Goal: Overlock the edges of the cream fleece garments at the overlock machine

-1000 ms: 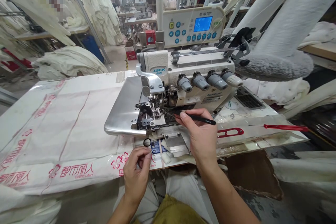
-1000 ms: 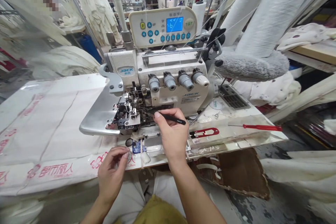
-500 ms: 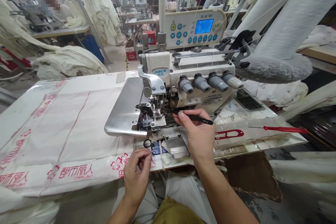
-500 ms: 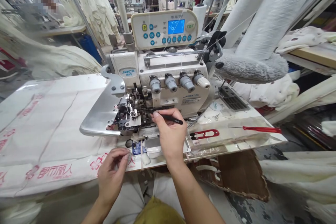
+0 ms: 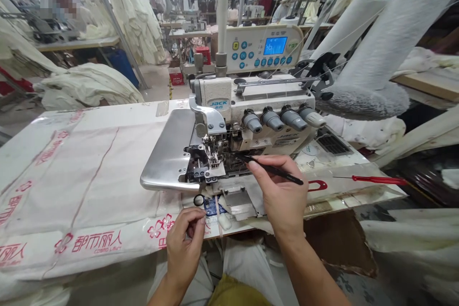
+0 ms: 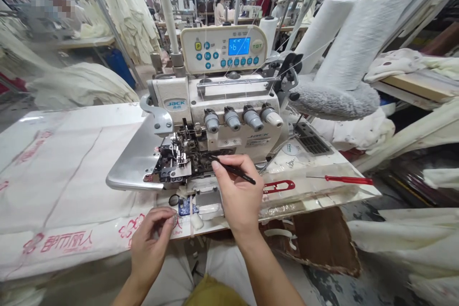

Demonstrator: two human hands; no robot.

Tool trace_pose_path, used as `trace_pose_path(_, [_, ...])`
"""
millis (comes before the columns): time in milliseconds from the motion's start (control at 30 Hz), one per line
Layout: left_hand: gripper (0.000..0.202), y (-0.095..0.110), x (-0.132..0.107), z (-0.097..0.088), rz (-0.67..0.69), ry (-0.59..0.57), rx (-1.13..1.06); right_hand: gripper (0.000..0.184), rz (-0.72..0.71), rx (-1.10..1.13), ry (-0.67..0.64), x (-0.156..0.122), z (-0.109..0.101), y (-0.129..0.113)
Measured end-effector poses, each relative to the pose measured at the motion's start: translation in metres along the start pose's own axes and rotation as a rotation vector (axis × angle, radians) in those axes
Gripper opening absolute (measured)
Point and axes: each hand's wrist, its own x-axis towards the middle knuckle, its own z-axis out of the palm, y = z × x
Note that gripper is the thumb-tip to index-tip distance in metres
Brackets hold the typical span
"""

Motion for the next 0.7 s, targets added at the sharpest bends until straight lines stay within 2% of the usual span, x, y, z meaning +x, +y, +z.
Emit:
trace_pose_path(133, [0.007,0.000,0.000,-0.002,-0.002,0.012,0.008,0.012,-0.016,-0.015,0.052,0.004,-0.011,0.003])
trace_pose_path(233, [0.005,0.000,0.000,-0.002,-0.019,0.028,0.002,0.018,0.067,-0.054,0.069,0.012,-0.036,0.010])
trace_pose_path(333, [0.004,0.000,0.000,-0.002,-0.054,0.036,-0.006,0.023,0.108,-0.199,0.081,0.023,-0.066,0.016])
trace_pose_path(367, [0.006,0.000,0.000,-0.003,-0.074,0.038,-0.008,0.022,0.090,-0.257,0.085,0.026,-0.075,0.017])
trace_pose_path(433, [0.011,0.002,-0.001,-0.004,-0.122,0.035,-0.014,0.017,-0.039,-0.377,0.052,0.033,-0.090,0.014])
trace_pose_path(500, [0.015,0.007,-0.001,-0.006,-0.157,0.023,-0.027,0.014,-0.233,-0.534,-0.095,0.042,-0.098,0.009])
trace_pose_path(567, [0.015,0.015,-0.002,-0.008,-0.176,0.023,-0.032,0.020,-0.337,-0.789,-0.361,0.051,-0.097,0.007])
trace_pose_path(633, [0.013,0.027,-0.001,-0.008,-0.141,0.007,-0.043,0.025,-0.296,-1.095,-0.627,0.061,-0.089,0.010])
trace_pose_path(700, [0.008,0.041,0.003,-0.007,-0.041,-0.041,-0.082,0.021,-0.236,-1.291,-0.757,0.069,-0.078,0.016])
